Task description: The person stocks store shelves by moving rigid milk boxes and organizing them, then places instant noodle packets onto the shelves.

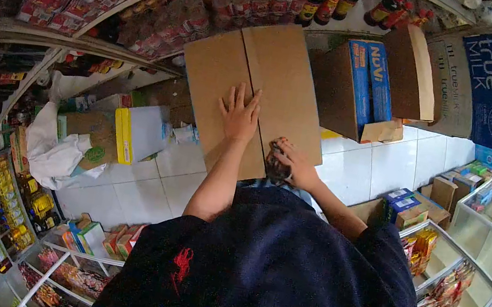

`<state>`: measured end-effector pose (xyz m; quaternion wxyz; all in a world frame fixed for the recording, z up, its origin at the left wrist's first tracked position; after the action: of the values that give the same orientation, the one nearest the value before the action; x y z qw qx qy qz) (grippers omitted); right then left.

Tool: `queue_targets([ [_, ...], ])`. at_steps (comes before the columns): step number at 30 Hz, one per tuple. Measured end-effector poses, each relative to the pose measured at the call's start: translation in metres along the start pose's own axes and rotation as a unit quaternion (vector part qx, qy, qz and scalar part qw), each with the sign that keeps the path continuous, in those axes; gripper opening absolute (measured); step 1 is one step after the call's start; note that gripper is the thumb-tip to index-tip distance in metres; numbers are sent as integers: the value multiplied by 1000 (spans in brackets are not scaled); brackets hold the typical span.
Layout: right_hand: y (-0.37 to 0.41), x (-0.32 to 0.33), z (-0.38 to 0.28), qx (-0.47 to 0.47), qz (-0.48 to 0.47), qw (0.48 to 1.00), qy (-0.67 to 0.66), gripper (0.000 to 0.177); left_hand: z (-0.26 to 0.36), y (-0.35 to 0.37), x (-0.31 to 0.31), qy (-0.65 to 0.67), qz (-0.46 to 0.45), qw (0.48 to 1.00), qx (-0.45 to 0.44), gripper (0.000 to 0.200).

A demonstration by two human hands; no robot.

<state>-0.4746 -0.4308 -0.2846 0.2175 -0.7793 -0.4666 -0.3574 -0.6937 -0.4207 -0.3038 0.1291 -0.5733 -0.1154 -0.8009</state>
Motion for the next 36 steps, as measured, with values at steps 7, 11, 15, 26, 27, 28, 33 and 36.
queue_targets([
  [7,-6,4,-6,-262,221,938,-47,79,1,1,1,9,23,1000,-6,38],
  [11,-7,-4,2,-105,159,981,26,65,2,1,5,4,17,1000,-7,38],
  [15,-38,22,10,-319,151,813,-463,45,1,1,5,-2,6,1000,-3,38],
  [26,-143,-3,-8,-302,258,782,-480,40,-48,-2,-58,473,-29,872,122,43],
  [27,-149,-12,-9,-257,285,843,-376,35,-55,-3,-74,613,-70,759,207,46],
  [28,-150,-24,-4,-254,282,845,-376,35,-55,-5,-68,614,-66,759,208,46],
  [33,-126,-43,2,-101,108,987,60,39,-53,-11,-28,785,-117,544,273,50],
  [36,-123,-39,-2,16,144,986,83,66,-61,-12,-23,715,-93,667,188,58],
])
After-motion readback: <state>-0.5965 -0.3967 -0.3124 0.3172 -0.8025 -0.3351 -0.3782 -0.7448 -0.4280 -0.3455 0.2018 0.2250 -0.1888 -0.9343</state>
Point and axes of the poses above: each hand's wrist, its own y-axis away from the middle knuckle, its own x-axis out of the back of the hand, z = x × y, the point moved 1 cm from there along -y, towards the middle knuckle, and after that the axes turned 4 degrees about y, right-handed, at the moved point
